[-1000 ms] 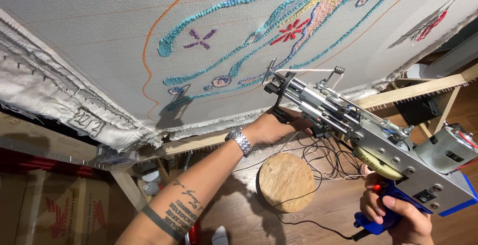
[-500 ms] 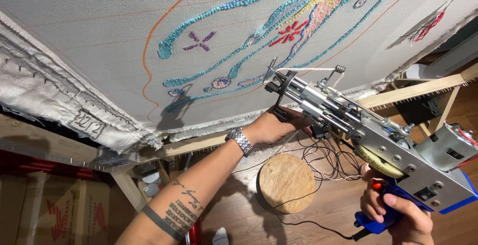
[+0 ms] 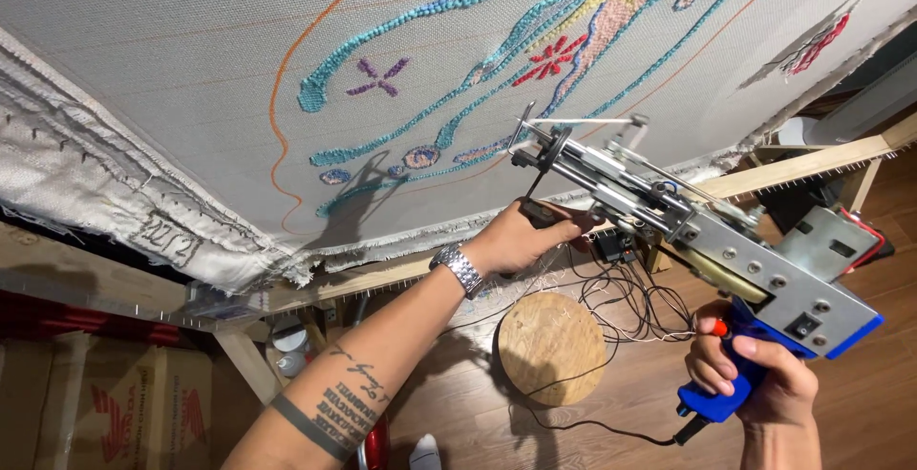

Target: Using a tufting gun to create a colorful pattern on a rug canvas.

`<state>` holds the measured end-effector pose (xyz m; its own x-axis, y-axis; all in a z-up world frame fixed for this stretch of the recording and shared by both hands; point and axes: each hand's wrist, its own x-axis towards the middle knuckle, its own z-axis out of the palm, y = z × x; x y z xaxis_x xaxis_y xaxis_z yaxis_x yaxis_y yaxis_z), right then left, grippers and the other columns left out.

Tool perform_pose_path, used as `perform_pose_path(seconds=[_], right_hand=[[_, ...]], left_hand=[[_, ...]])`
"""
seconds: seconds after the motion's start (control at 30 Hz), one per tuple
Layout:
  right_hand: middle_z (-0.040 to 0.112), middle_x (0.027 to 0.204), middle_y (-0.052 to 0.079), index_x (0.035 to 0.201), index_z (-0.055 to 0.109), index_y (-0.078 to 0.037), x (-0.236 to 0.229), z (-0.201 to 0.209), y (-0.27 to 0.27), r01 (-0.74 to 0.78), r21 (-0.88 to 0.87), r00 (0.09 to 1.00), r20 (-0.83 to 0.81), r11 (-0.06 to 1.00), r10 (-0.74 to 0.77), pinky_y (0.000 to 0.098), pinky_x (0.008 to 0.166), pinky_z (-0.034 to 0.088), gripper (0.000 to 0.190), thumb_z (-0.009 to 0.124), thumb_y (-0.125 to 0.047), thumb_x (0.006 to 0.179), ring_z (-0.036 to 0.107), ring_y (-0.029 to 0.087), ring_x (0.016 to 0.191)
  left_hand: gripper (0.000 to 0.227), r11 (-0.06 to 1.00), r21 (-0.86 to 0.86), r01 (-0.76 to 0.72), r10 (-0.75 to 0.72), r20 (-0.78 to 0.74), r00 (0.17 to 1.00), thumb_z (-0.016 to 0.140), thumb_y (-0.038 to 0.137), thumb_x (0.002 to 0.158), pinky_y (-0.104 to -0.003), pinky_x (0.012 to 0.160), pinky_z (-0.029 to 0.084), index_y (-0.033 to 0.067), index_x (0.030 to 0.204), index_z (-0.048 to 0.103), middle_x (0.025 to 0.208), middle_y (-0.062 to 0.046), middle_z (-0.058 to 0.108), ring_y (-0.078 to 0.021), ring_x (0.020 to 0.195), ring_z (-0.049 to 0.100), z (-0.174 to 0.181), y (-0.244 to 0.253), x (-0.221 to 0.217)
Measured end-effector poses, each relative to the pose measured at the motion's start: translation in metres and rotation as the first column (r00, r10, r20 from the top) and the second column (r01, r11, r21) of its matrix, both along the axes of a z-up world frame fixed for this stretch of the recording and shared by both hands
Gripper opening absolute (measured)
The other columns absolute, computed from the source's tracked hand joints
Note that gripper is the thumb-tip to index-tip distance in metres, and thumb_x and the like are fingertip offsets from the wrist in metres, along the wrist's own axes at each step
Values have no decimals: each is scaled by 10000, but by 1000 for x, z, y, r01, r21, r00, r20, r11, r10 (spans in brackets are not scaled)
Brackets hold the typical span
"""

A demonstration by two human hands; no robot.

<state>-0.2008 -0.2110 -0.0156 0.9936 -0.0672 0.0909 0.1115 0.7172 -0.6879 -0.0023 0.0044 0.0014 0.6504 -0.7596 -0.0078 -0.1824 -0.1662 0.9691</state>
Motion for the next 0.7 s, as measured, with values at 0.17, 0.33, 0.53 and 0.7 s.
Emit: perform_pose_path(seconds=[0.17,0.33,0.53,0.7], right_hand=[[444,534,60,1204,384,186,6,0,-2,-20,-45,999,30,999,21,204,407,303,489,464,-91,809,398,129,413],[443,546,67,1150,421,202,5,-2,-5,-27,-16,999,42,1000,27,207,411,303,445,471,-78,808,382,122,424],[433,523,62,1135,428,222,6,5,-2,-12,-81,999,37,997,15,204,387,299,469,488,-76,778,370,116,388],[423,511,60,990,483,178,4,-1,-5,30,-110,999,35,993,-26,199,371,282,328,490,-57,761,366,125,386]], left_hand=[[328,997,-79,3,-13,-135,991,534,260,837,-157,539,405,30,1042,649,797,-49,709,-65,610,592,-5,-1,1],[274,1000,-25,-11,9,-78,997,551,244,817,-190,527,389,79,979,697,680,9,654,-64,563,527,3,1,-2],[250,968,252,-9,-14,90,996,569,312,775,-213,435,379,156,893,723,581,21,624,-96,455,534,6,4,0],[195,949,314,26,-32,16,999,594,284,766,-205,444,424,189,876,725,584,18,626,-86,494,604,10,8,-1]])
